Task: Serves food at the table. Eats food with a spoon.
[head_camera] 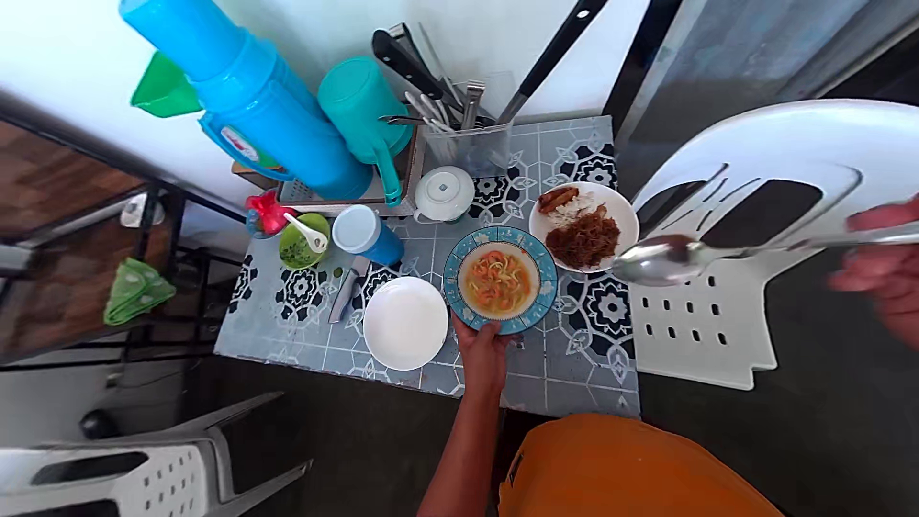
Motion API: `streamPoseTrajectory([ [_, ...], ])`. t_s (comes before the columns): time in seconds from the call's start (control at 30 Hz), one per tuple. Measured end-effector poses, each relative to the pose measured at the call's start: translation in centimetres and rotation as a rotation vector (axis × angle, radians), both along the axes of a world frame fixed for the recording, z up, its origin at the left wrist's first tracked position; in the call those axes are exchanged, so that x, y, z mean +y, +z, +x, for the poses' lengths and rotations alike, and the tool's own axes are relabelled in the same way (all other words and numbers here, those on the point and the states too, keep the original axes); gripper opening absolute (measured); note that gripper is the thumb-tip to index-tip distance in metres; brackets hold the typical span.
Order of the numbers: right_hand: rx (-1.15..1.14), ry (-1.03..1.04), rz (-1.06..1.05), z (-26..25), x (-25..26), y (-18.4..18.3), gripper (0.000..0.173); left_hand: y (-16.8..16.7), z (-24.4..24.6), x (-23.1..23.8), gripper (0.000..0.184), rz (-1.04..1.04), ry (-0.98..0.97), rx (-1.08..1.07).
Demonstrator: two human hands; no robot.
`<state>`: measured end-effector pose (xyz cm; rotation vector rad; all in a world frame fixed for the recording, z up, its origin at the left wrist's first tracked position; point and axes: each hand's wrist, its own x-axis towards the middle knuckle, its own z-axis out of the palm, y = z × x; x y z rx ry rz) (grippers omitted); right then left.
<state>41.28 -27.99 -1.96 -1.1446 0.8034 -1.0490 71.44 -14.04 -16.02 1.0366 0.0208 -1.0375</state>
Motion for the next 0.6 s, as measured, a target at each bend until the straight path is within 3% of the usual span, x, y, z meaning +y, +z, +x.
streamPoseTrajectory([
  [0.17,-0.013,-0.046,0.028,2.1,1.8,-5.0,0.049,-2.8,1.2,-2.4,0.091,0.063,0.116,0.002],
  [0.37,0.014,-0.113,0.073,5.0,1.2,-5.4,0.048,-1.7,1.0,-1.9,0.067,0.173,0.094,0.024],
  [0.47,0.110,-0.006,-0.066,8.8,0.8,-6.1,0.037,-0.9,0.0,1.1,0.058,0.260,0.091,0.064],
  [0.6,0.320,0.157,-0.347,15.4,0.1,-10.5,0.040,-1.4,0.2,4.5,0.031,0.327,0.154,0.108],
])
